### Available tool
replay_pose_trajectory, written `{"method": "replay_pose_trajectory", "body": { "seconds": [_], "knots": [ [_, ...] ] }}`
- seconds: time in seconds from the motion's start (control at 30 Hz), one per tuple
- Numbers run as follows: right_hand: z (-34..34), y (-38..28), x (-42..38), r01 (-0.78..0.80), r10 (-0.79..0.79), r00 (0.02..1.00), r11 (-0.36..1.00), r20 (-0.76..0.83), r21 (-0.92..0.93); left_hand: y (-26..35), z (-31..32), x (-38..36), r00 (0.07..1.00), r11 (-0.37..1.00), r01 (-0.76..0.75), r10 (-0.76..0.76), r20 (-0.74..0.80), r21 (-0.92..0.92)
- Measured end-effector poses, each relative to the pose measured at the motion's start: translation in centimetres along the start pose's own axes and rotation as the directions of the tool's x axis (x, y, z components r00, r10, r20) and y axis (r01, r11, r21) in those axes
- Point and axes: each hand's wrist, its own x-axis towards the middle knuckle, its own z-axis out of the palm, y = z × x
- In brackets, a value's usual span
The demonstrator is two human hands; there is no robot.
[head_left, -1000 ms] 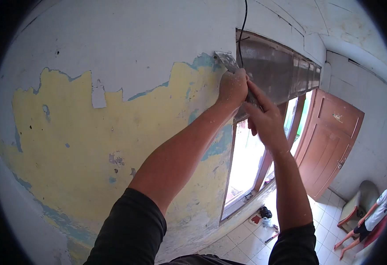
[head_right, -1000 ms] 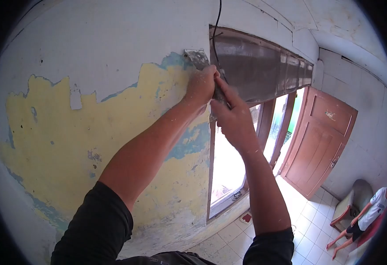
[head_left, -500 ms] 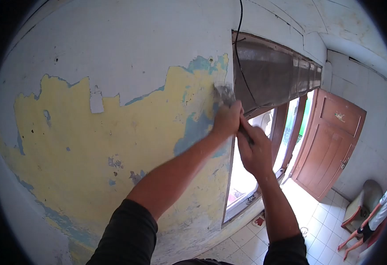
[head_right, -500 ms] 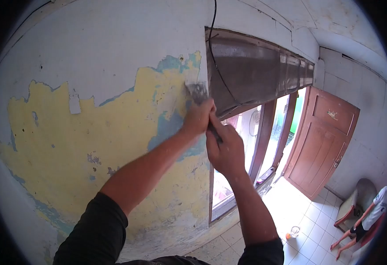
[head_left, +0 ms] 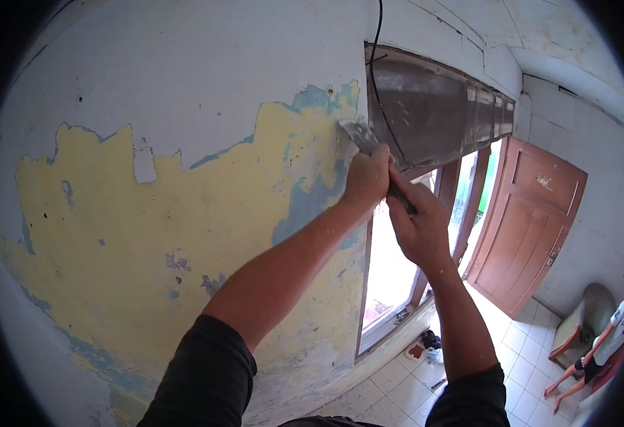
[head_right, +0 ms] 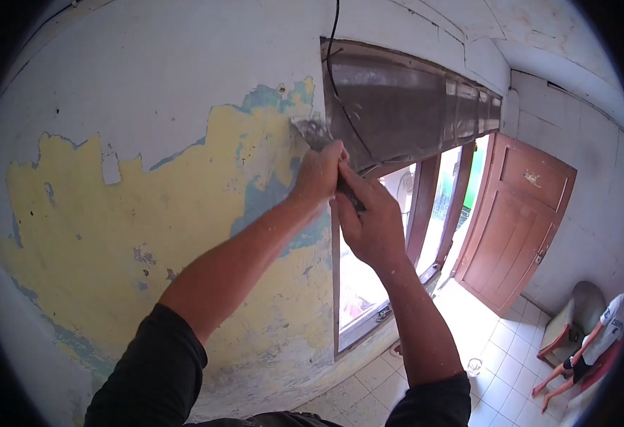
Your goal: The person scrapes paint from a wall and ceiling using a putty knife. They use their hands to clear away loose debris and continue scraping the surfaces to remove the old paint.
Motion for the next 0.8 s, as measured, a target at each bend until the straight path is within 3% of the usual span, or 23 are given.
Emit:
{"method": "replay_pose_trajectory", "body": {
  "seconds": [0.03, 0.1, 0.2, 0.23, 0.37, 0.4, 0.43, 0.57, 0.63, 0.8],
  "knots": [
    [0.3, 1.0, -1.1, 0.104, -0.104, 0.994, 0.995, -0.036, -0.008, -0.3, 0.2, -0.6, 1.000, 1.000, -0.007, 0.007, 0.003, 0.001],
    [0.5, 0.4, -3.2, 0.099, -0.098, 0.994, 0.995, -0.044, 0.016, -1.7, 0.1, -2.9, 0.994, 0.986, -0.113, 0.111, 0.025, 0.119],
    [1.0, 0.4, -1.3, 0.118, -0.119, 0.993, 0.992, -0.014, -0.040, -1.0, -0.9, -0.8, 0.998, 0.998, -0.050, 0.050, -0.028, -0.026],
    [1.2, -0.2, 0.2, 0.090, -0.090, 0.995, 0.996, -0.032, -0.013, 0.2, -1.4, 0.1, 0.987, 0.985, -0.163, 0.163, 0.002, 0.052],
    [0.7, -0.2, 0.9, 0.108, -0.108, 0.991, 0.994, -0.076, -0.002, 1.4, -0.4, 0.8, 0.999, 0.998, -0.029, 0.027, -0.031, -0.056],
    [0.6, -0.1, 0.2, 0.143, -0.142, 0.987, 0.990, -0.081, 0.006, -0.5, -0.8, 0.6, 0.980, 0.974, -0.200, 0.196, 0.042, 0.106],
    [0.4, 0.1, -1.3, 0.063, -0.063, 0.997, 0.998, -0.036, 0.002, -2.1, -1.2, -0.1, 0.930, 0.895, -0.366, 0.341, 0.137, 0.253],
    [1.6, 0.1, -0.7, 0.086, -0.086, 0.996, 0.996, -0.021, -0.034, -1.1, -1.6, 0.2, 0.976, 0.945, -0.212, 0.192, 0.100, 0.249],
    [1.5, -0.4, 2.5, 0.059, -0.057, 0.994, 0.998, -0.092, 0.013, 1.6, -1.3, 3.0, 0.992, 0.986, -0.118, 0.113, 0.046, 0.114],
    [0.0, 0.4, 0.6, 0.100, -0.091, 0.992, 0.990, -0.086, 0.100, -0.2, 0.1, 0.4, 0.981, 0.974, -0.195, 0.194, 0.020, 0.118]
  ]
}}
